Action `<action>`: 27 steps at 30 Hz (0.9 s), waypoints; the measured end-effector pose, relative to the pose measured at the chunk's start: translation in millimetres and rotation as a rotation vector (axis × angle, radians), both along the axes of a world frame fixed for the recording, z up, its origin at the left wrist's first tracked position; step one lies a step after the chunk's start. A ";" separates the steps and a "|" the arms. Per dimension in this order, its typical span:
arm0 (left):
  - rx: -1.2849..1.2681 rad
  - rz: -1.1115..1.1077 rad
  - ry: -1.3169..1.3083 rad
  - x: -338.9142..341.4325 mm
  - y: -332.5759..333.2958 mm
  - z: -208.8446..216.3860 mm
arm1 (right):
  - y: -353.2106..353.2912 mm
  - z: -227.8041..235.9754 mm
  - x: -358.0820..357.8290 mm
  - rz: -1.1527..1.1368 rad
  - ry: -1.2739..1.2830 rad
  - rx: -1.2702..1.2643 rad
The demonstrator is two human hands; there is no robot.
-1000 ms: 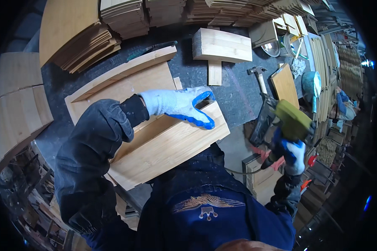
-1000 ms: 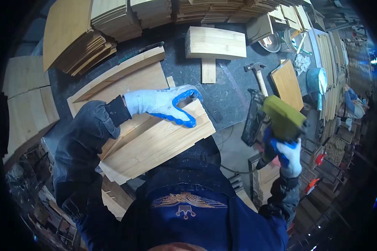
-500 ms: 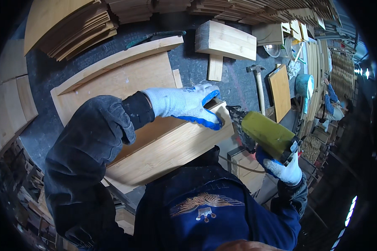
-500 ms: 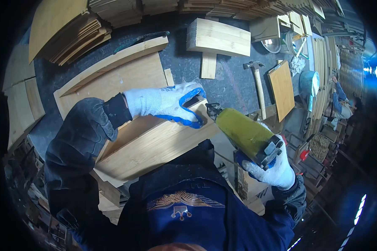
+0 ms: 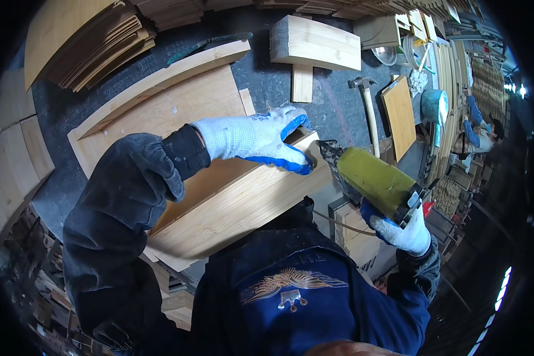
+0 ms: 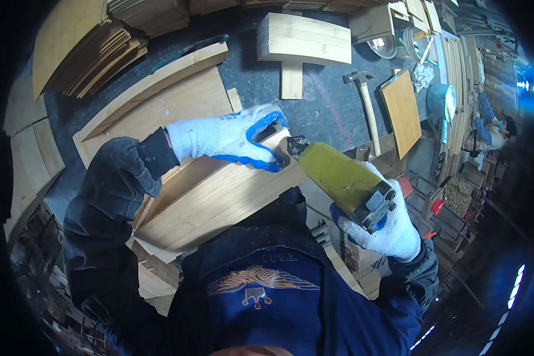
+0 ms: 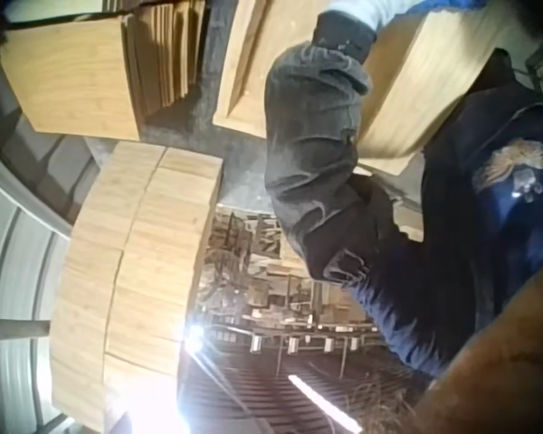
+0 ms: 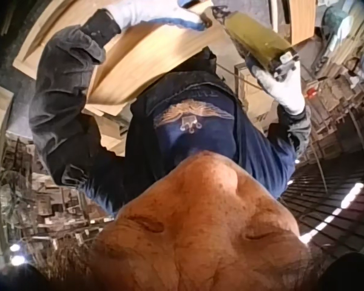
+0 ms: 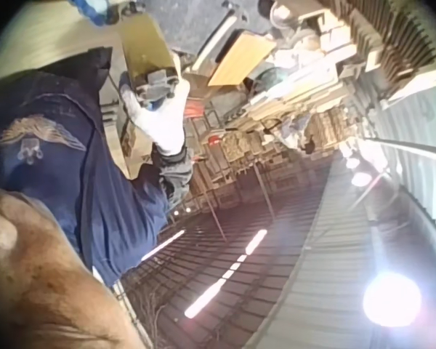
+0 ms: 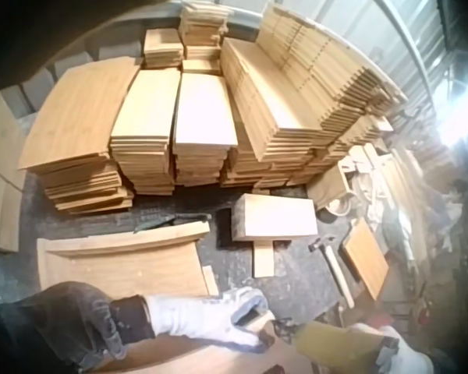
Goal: Assemble wooden boxes by joining precut wooden boards using glue and a pneumatic nail gun.
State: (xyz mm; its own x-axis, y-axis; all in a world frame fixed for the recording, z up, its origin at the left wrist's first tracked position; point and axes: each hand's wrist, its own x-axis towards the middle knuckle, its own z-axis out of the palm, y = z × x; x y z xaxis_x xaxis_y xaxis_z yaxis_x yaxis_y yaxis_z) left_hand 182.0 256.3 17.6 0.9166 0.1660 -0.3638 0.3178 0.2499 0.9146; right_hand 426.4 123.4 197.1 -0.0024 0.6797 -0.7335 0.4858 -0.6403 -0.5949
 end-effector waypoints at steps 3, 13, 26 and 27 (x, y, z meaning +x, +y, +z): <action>0.002 -0.007 0.022 0.0 -0.6 -3.4 | -0.3 4.0 -2.9 -0.011 -0.035 -0.043; 0.010 0.036 0.053 -2.1 1.5 13.6 | -27.7 0.5 14.0 -0.031 -0.008 -0.024; -0.051 0.052 0.097 -8.7 0.1 22.8 | -56.3 -1.8 19.2 -0.010 -0.030 0.102; -0.018 0.074 0.086 -8.5 -0.9 21.7 | -58.5 -2.0 20.1 0.004 -0.036 0.125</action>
